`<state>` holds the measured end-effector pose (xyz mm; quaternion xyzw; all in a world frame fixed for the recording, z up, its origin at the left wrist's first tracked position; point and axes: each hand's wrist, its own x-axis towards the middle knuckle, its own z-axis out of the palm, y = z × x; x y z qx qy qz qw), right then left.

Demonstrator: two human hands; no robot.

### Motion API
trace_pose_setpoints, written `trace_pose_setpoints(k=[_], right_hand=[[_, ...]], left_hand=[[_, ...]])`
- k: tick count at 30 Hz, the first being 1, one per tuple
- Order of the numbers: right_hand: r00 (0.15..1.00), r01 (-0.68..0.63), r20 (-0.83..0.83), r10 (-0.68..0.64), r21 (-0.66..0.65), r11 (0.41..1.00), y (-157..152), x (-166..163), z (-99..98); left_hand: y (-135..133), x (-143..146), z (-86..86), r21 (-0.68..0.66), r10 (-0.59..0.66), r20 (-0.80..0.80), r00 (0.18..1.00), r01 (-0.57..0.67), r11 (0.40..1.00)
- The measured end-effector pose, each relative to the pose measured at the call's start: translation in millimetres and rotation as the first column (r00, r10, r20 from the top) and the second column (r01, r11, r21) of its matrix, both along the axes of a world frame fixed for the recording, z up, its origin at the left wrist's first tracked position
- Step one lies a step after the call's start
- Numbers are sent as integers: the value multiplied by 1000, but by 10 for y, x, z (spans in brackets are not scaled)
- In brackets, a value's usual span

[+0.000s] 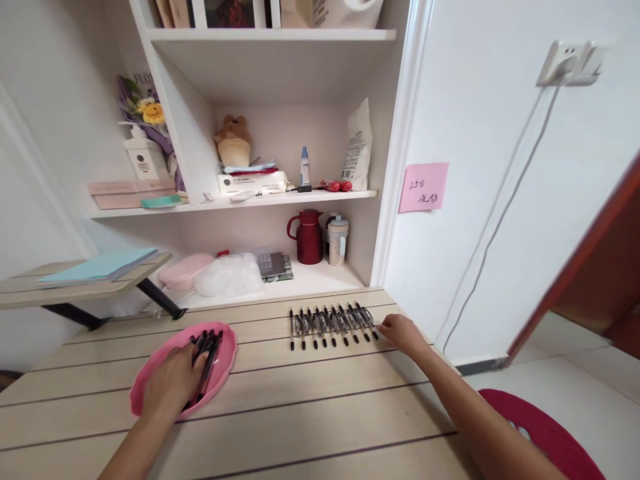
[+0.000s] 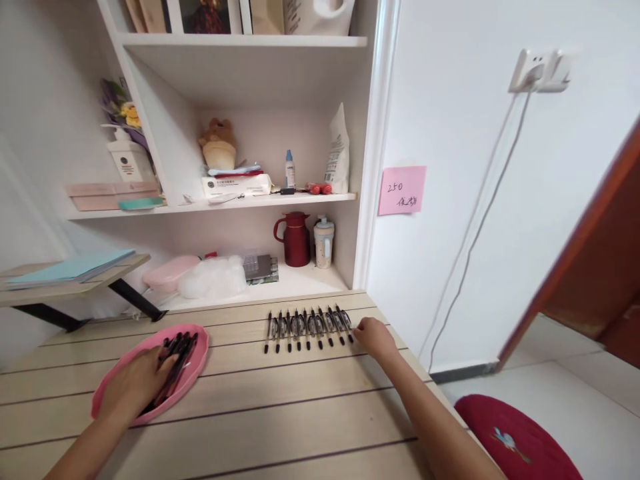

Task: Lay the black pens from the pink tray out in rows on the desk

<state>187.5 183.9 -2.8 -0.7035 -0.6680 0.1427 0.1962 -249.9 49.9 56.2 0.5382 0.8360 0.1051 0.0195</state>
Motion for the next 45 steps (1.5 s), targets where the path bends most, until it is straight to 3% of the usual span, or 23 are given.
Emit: trace_pose_setpoints(k=[4, 7, 10, 13, 16, 19, 21, 23, 26, 29, 31, 33, 35, 39, 45], right_hand=[[1000, 18, 25, -18, -6, 1000, 22, -45, -30], [999, 32, 29, -32, -1, 999, 4, -120, -56], [999, 41, 8, -41, 8, 999, -27, -169, -38], [999, 37, -36, -36, 21, 999, -63, -184, 49], [994, 2, -114, 3, 42, 999, -152, -266, 151], [914, -151, -369, 168, 75, 986, -365, -498, 177], [825, -271, -486, 289, 108, 956, -564, -701, 142], [759, -363, -540, 365, 116, 925, -755, -873, 91], [715, -446, -568, 407, 77, 892, -877, -955, 58], [754, -442, -536, 380, 14, 897, -699, -782, 105], [871, -256, -407, 275, 101, 961, -462, -578, 142], [966, -43, -245, 81, 157, 987, -219, -378, 141], [990, 74, -126, -57, 139, 988, -30, -236, 90], [991, 115, -86, -105, 110, 987, 140, -185, -80], [987, 126, -110, -116, 86, 988, 149, -237, -150]], left_hand=[[-24, 216, 42, 144, -67, -65, 996, 76, 987], [-47, 475, 55, 218, -230, -35, 973, 232, 948], [-35, 789, 40, 301, -418, 48, 907, 386, 872], [26, 1132, -15, 370, -536, 241, 809, 434, 822], [112, 1490, -103, 399, -555, 584, 593, 386, 832], [179, 1827, -210, 305, -365, 898, 247, 247, 920], [203, 2006, -283, 237, -244, 969, 30, 153, 959], [213, 2123, -353, 187, -174, 976, -131, 97, 978], [217, 2174, -444, 165, -145, 958, -246, 60, 985], [213, 2129, -503, 160, -143, 958, -247, 50, 986], [206, 2095, -523, 173, -153, 967, -205, 83, 981], [195, 2081, -535, 210, -194, 972, -131, 125, 970], [187, 2087, -546, 253, -250, 967, -39, 160, 954], [196, 2110, -592, 310, -338, 937, 84, 239, 920], [229, 2093, -663, 376, -428, 895, 123, 307, 874]])
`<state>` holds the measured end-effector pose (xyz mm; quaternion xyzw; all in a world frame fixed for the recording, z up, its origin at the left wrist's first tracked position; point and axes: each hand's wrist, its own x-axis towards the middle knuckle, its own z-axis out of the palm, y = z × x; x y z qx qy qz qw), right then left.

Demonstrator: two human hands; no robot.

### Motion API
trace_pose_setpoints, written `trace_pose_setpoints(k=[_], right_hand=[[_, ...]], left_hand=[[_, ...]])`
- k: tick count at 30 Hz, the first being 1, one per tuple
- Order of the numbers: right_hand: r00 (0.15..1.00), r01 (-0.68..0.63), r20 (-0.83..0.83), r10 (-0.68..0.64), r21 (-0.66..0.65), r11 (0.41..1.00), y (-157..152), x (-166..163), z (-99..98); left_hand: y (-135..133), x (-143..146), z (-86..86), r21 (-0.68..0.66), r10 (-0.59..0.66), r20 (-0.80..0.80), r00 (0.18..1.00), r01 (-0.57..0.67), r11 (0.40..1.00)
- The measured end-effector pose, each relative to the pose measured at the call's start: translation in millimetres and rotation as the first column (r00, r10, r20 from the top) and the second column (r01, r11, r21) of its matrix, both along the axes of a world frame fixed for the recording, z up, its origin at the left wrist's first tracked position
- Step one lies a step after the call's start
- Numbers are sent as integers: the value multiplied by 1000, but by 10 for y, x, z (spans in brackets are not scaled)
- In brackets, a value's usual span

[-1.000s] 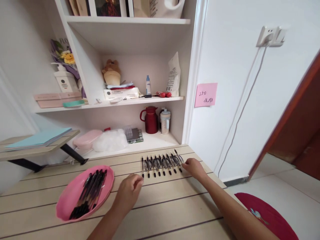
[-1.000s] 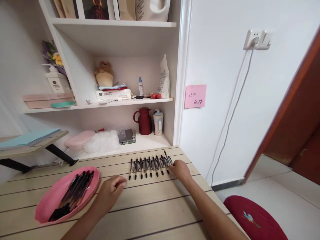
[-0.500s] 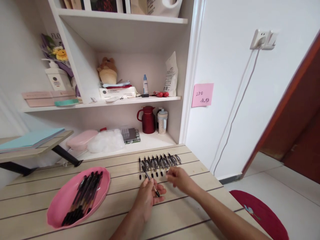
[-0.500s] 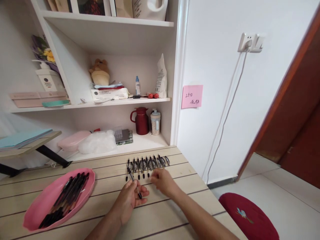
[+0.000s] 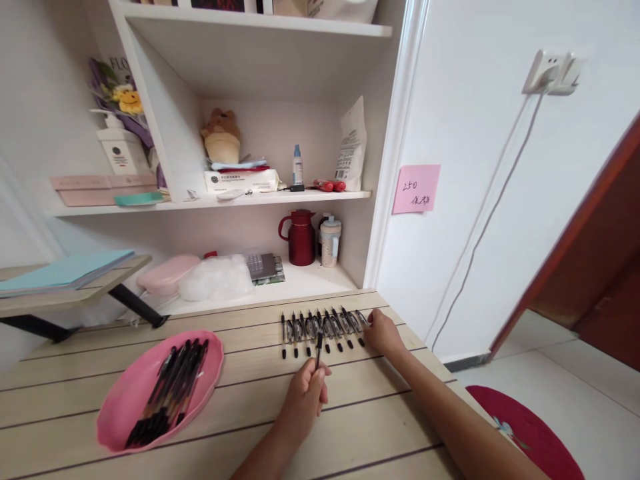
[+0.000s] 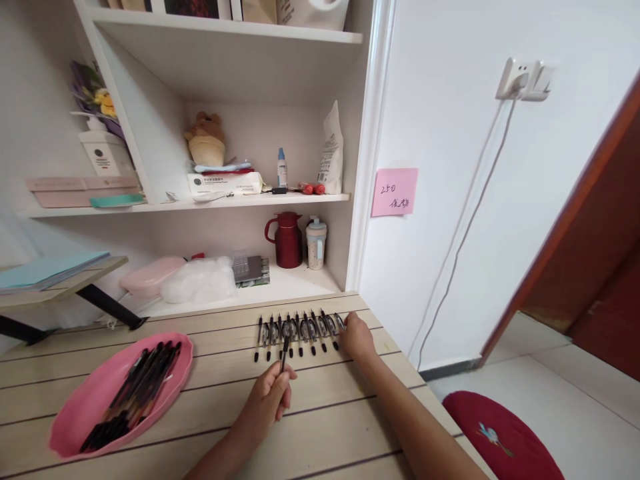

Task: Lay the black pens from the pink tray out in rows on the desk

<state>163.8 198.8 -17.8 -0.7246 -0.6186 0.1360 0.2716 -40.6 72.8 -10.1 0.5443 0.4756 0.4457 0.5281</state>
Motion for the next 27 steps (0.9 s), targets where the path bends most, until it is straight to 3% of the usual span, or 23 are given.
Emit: trace_pose_setpoints(k=[6, 9, 11, 13, 16, 21, 27], right_hand=[[993, -74, -96, 73, -14, 997, -145, 71, 183], [940, -199, -288, 185, -18, 980, -247, -58, 389], [696, -344, -662, 279, 35, 938, -317, -212, 545], [480, -395, -820, 310, 113, 912, -381, -378, 674], [338, -424, -884, 323, 163, 891, -447, -568, 763], [288, -434, -903, 320, 175, 884, -477, -664, 716], [335, -455, -886, 322, 147, 878, -503, -669, 692]], left_hand=[[-13, 1, 3, 2, -5, -28, 1000, 5, 1000], [-19, 5, 3, -6, -6, -38, 999, 6, 1000], [-20, 4, 1, -18, -9, -46, 999, 9, 1000], [-20, 2, -3, -26, -13, -39, 999, 12, 1000], [-17, -1, -11, -33, -20, -18, 1000, 19, 999], [-8, -5, -21, -52, -21, -6, 1000, 21, 998], [-24, -6, 14, -66, -21, -16, 1000, 20, 998]])
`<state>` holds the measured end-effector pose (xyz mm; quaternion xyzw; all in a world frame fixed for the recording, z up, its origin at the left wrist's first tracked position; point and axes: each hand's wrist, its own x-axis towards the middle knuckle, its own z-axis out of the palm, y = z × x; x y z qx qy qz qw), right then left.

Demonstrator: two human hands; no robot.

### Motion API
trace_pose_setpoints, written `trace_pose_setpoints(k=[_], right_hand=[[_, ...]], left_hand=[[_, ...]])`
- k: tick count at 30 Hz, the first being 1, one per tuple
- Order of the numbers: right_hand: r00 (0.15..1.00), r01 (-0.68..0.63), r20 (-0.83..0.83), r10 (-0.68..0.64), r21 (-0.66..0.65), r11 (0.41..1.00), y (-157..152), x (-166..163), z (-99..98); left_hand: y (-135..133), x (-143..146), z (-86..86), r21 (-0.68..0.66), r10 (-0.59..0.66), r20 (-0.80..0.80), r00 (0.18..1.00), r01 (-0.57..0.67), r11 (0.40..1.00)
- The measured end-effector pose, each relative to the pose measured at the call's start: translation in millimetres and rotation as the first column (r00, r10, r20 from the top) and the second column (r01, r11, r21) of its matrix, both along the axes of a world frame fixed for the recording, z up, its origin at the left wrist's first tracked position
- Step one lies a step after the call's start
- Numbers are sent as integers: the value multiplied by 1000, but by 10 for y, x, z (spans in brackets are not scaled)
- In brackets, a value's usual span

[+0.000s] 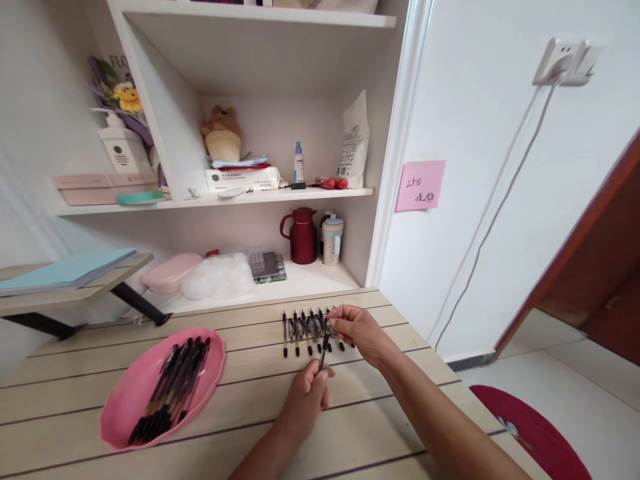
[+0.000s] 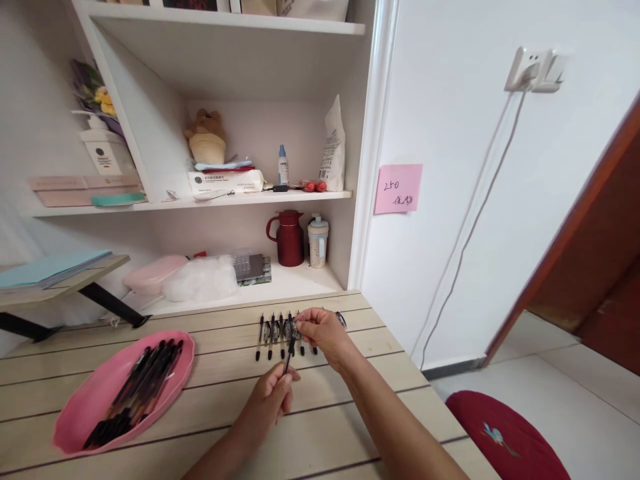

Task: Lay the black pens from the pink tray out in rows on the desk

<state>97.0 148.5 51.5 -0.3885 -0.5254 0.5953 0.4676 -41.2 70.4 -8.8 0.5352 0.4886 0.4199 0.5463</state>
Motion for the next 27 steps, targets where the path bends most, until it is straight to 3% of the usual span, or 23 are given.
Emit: trace_pose_setpoints(k=[10, 17, 25, 27], right_hand=[[992, -33, 123, 32, 6, 999, -50, -23, -18], [991, -126, 38, 129, -72, 989, -58, 1, -38], [981, -11, 193, 13, -7, 1000, -94, -36, -31], [982, -41, 186, 41, -7, 999, -103, -31, -9]], left_hand=[[6, -5, -19, 6, -11, -14, 1000, 11, 1000], [22, -25, -59, 58, -14, -25, 1000, 16, 998], [17, -18, -56, 62, 3, -39, 999, -1, 998], [23, -20, -54, 61, 0, -31, 1000, 2, 998]])
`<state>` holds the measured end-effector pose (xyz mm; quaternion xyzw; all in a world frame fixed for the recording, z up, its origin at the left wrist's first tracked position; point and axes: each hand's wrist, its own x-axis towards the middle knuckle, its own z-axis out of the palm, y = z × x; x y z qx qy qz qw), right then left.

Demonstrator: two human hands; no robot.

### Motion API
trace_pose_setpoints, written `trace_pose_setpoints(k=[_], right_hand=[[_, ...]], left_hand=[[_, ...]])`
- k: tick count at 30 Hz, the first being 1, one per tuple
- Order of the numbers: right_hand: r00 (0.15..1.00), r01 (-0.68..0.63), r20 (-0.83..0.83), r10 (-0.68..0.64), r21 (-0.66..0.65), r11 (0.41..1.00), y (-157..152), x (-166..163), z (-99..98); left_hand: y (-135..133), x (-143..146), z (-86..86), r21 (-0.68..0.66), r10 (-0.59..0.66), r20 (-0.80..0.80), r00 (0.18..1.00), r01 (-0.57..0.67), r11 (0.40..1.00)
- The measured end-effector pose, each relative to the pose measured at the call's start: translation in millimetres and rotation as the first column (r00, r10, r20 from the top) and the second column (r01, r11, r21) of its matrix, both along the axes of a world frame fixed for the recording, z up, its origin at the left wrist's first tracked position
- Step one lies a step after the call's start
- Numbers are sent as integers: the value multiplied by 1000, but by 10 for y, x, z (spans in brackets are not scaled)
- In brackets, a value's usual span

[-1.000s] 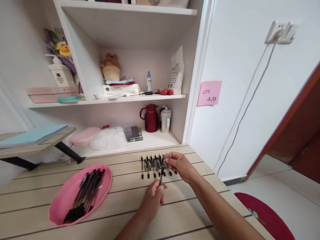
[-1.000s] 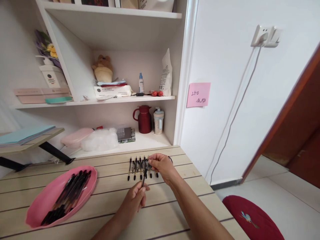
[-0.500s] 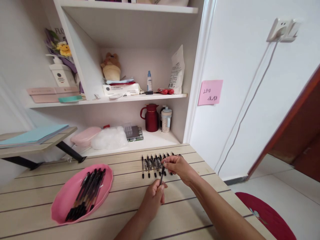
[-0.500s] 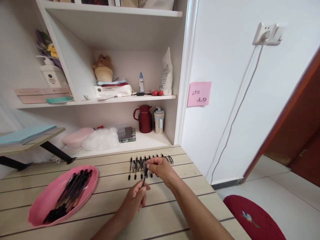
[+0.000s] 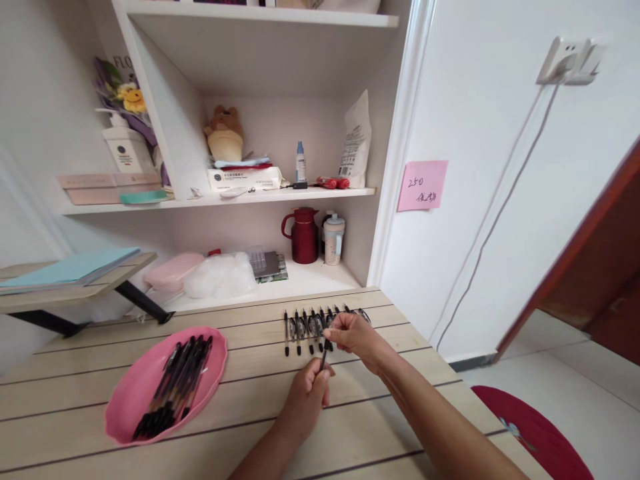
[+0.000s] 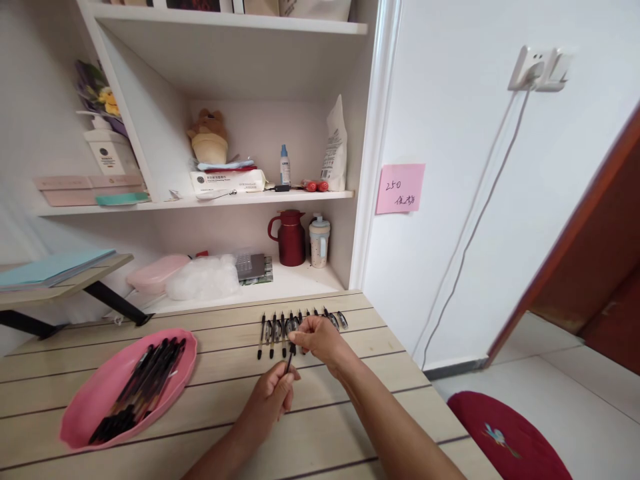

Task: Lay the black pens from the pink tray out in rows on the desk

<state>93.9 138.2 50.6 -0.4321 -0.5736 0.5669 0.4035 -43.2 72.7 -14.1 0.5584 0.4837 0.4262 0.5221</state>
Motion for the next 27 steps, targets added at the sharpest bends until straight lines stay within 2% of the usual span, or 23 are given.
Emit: trace_pose_setpoints(k=[4, 9, 13, 18, 22, 27], right_hand=[[990, -115, -88, 112, -32, 993, 3, 21, 28], [997, 8, -81, -8, -5, 1000, 2, -4, 12], [987, -96, -131, 89, -45, 994, 15, -11, -20], [995, 12, -95, -16, -40, 999, 55, -7, -79], [986, -111, -129, 103, -58, 992, 49, 1, -66], [997, 2, -78, -5, -48, 999, 44, -3, -64]], left_hand=[[19, -8, -19, 5, -11, 27, 1000, 10, 1000], [21, -6, -26, 3, -11, 21, 1000, 11, 1000], [17, -3, -12, 1, -9, 39, 999, 9, 1000], [17, -8, -4, -8, -12, 29, 1000, 12, 1000], [16, -8, 0, -12, -9, 41, 999, 10, 1000], [2, 2, 30, -20, -6, 47, 999, 7, 1000]])
